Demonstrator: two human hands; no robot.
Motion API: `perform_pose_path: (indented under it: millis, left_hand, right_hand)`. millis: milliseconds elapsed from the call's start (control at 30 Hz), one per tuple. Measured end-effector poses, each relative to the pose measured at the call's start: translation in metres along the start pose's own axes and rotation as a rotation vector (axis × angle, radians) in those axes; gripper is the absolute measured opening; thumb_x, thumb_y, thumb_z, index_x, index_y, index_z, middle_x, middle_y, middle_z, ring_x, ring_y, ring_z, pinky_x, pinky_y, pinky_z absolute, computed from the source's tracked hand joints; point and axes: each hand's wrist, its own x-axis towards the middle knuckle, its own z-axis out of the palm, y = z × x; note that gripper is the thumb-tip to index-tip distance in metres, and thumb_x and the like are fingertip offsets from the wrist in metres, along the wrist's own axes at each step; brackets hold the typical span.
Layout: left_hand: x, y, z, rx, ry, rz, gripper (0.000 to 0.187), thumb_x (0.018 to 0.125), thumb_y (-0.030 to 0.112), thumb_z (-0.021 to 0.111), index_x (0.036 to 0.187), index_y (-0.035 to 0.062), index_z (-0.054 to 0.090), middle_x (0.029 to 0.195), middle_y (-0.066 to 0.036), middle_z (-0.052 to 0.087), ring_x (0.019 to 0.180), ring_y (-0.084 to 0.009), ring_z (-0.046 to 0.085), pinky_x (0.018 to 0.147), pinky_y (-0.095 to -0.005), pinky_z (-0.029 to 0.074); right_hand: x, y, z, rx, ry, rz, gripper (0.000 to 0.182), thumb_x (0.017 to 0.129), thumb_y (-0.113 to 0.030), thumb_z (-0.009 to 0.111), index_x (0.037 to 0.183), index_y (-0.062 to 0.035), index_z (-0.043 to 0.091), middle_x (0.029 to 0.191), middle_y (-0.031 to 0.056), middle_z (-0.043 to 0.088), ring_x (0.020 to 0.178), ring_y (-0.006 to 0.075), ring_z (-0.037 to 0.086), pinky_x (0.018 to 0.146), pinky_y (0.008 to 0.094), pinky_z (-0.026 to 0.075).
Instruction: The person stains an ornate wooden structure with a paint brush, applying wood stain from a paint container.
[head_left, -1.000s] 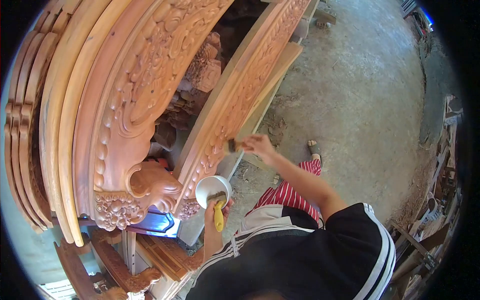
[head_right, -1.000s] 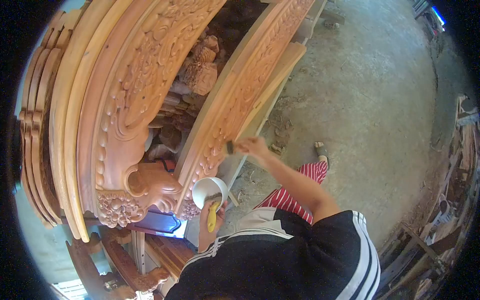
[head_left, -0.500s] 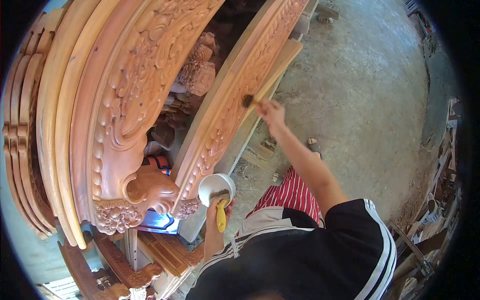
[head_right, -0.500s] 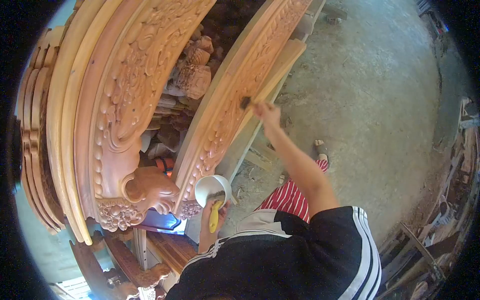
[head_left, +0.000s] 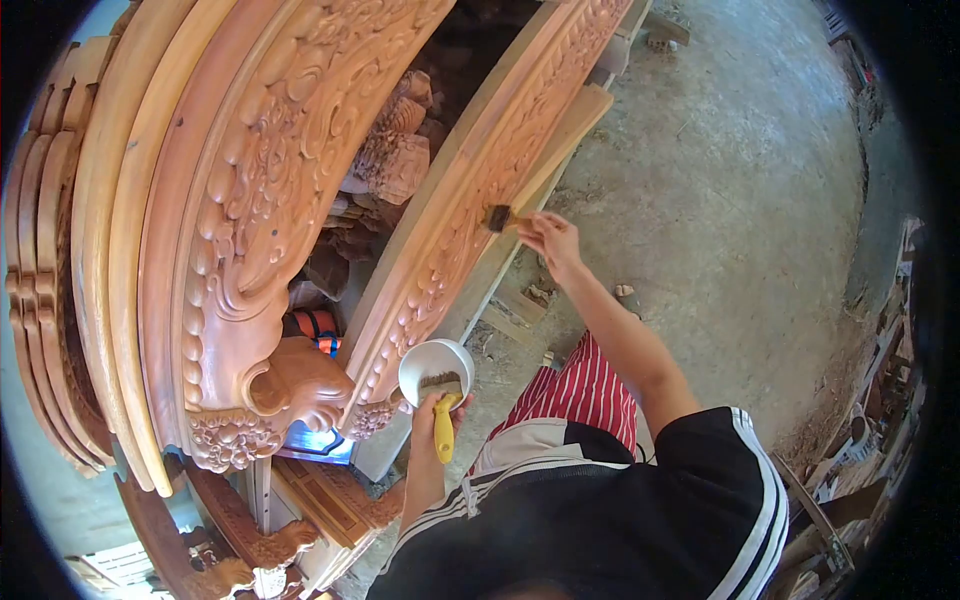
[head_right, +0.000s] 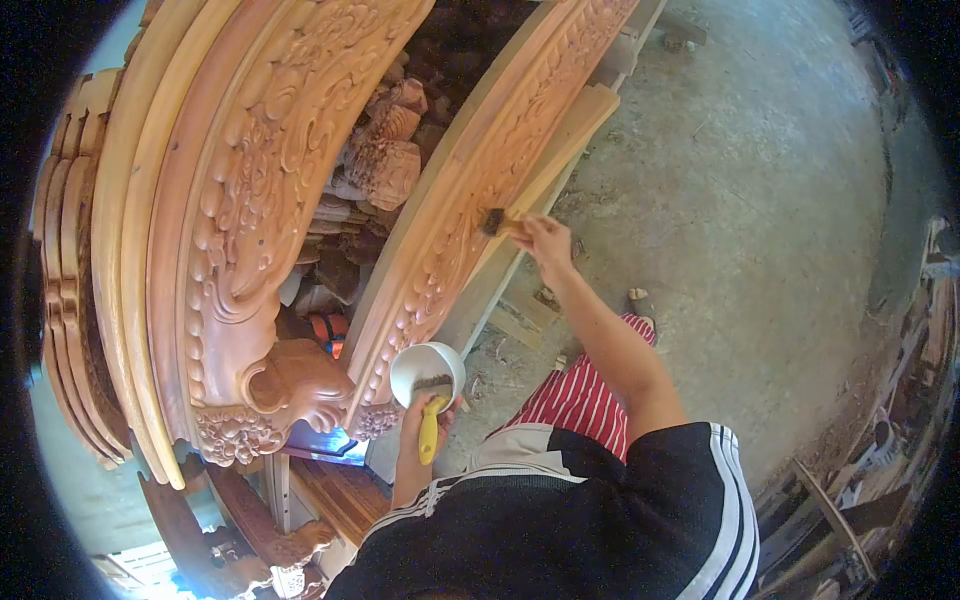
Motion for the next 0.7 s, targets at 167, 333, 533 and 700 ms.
perform_pose_path:
  millis: [167,333,533,700]
  left_hand:
    - [0.003,0.002,0.0,0.007,-0.023,-0.019,0.033,0.085,0.01,0.043,0.113,-0.0074,0.043,0.101,-0.02,0.058,0.085,-0.0311,0.064,0.054,-0.0259,0.055]
    - [-0.002,0.005,0.01,-0.008,0.014,-0.014,0.035,0.086,0.012,0.043,0.115,-0.007,0.041,0.102,-0.021,0.057,0.085,-0.0304,0.064,0.054,-0.0251,0.055]
    - [0.008,0.002,0.006,-0.036,0.005,-0.044,0.035,0.086,0.012,0.044,0.116,-0.0064,0.041,0.101,-0.02,0.057,0.085,-0.0305,0.064,0.054,-0.0255,0.056]
    - [0.007,0.004,0.017,-0.012,0.019,-0.009,0.035,0.086,0.012,0.046,0.114,-0.008,0.042,0.098,-0.02,0.058,0.085,-0.0304,0.064,0.054,-0.0252,0.056]
  right_hand:
    - [0.052,-0.045,-0.004,0.041,0.146,-0.216,0.023,0.09,-0.012,0.054,0.106,0.0033,0.056,0.098,0.0124,0.061,0.084,0.0213,0.064,0.075,0.0304,0.055]
    - [0.066,-0.045,-0.007,0.129,0.332,-0.313,0.026,0.088,-0.015,0.057,0.108,0.0021,0.056,0.097,0.0098,0.061,0.083,0.0192,0.063,0.074,0.0302,0.054]
    - [0.005,0.02,-0.016,0.061,0.132,0.023,0.024,0.088,-0.014,0.057,0.105,0.0026,0.057,0.095,0.0119,0.061,0.082,0.0221,0.064,0.073,0.0324,0.056]
    - [0.046,-0.005,-0.03,0.115,0.072,-0.052,0.019,0.089,-0.01,0.053,0.101,0.0038,0.058,0.094,0.014,0.062,0.079,0.0222,0.065,0.068,0.0321,0.057]
